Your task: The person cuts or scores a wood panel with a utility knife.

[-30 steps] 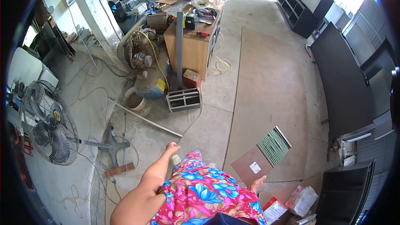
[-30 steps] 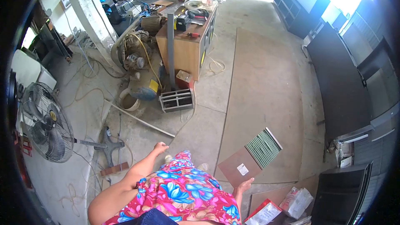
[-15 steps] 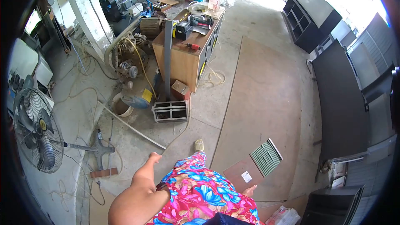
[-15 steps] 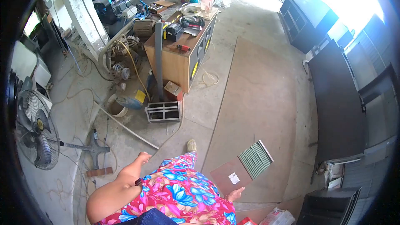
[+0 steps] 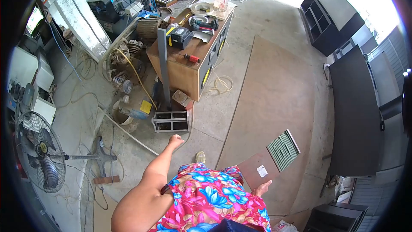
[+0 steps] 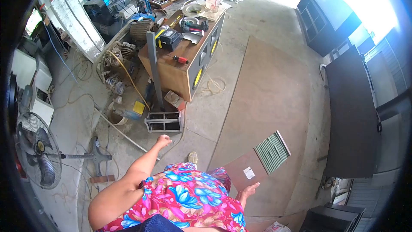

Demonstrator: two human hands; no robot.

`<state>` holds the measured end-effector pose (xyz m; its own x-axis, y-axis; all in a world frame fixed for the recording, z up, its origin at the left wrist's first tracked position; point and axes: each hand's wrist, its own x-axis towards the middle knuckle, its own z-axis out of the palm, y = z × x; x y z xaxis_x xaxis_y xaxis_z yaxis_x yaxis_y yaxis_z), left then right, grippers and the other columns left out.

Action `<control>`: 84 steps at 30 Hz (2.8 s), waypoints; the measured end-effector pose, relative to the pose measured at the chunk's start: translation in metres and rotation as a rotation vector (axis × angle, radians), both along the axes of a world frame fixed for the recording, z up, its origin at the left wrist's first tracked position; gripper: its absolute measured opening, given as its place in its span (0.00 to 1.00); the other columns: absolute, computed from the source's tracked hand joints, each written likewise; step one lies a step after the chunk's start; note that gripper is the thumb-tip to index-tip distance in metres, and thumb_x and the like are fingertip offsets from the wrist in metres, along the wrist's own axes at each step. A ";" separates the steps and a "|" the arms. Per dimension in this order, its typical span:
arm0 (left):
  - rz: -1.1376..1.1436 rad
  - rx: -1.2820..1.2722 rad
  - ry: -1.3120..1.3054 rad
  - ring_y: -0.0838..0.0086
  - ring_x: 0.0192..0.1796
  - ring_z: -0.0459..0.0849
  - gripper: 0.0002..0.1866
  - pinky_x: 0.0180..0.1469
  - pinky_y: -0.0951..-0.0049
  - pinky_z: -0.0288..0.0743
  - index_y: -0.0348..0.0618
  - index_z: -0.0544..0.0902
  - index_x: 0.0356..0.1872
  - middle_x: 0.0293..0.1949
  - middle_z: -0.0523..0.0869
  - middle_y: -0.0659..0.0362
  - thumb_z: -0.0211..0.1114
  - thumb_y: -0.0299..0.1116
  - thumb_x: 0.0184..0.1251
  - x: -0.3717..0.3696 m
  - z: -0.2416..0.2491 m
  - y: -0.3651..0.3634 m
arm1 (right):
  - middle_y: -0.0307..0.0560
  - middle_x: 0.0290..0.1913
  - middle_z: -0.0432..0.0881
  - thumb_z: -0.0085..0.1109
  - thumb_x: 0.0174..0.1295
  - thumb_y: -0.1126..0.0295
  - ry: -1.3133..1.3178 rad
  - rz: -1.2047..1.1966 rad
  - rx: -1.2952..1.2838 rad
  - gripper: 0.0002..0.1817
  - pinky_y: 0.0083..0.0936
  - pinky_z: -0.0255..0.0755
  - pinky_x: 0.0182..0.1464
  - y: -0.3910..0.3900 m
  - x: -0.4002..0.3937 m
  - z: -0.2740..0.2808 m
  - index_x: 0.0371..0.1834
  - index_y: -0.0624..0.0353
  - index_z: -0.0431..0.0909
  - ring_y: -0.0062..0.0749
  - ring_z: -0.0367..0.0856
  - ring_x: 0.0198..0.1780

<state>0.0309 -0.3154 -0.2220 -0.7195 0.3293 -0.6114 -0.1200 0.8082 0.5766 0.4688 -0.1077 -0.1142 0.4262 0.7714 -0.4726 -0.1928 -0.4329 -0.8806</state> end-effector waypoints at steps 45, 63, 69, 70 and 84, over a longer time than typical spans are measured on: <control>0.451 -0.323 0.023 0.52 0.44 0.78 0.30 0.48 0.58 0.71 0.35 0.81 0.31 0.37 0.80 0.43 0.45 0.56 0.60 0.101 -0.008 0.370 | 0.42 0.25 0.73 0.41 0.64 0.49 -0.422 0.652 0.014 0.30 0.27 0.64 0.29 0.554 -0.060 -0.018 0.29 0.73 0.74 0.26 0.66 0.27; 0.566 0.366 -0.453 0.80 0.20 0.75 0.24 0.19 0.80 0.66 0.43 0.75 0.36 0.22 0.79 0.61 0.55 0.57 0.56 -0.009 0.064 0.586 | 0.37 0.23 0.74 0.42 0.64 0.51 -0.347 0.984 0.117 0.27 0.21 0.64 0.31 0.640 -0.235 0.028 0.26 0.67 0.76 0.20 0.67 0.27; 0.474 0.559 -0.707 0.77 0.37 0.76 0.34 0.40 0.72 0.67 0.45 0.72 0.47 0.40 0.79 0.60 0.56 0.65 0.49 -0.008 0.105 0.641 | 0.35 0.23 0.73 0.43 0.63 0.51 -0.317 1.094 0.029 0.26 0.20 0.63 0.30 0.644 -0.268 0.033 0.25 0.65 0.77 0.18 0.66 0.27; 0.444 0.601 -0.726 0.77 0.36 0.76 0.33 0.38 0.74 0.68 0.46 0.72 0.46 0.39 0.79 0.60 0.57 0.64 0.50 -0.007 0.112 0.648 | 0.35 0.23 0.73 0.43 0.64 0.51 -0.304 1.120 0.025 0.26 0.19 0.63 0.30 0.645 -0.271 0.032 0.25 0.65 0.77 0.18 0.65 0.27; 0.729 0.873 -0.577 0.73 0.44 0.77 0.22 0.44 0.69 0.73 0.39 0.74 0.47 0.42 0.79 0.59 0.65 0.39 0.53 0.039 0.096 0.697 | 0.37 0.20 0.67 0.41 0.61 0.45 -0.313 1.505 -0.105 0.31 0.24 0.59 0.28 0.698 -0.293 0.009 0.25 0.67 0.74 0.22 0.61 0.25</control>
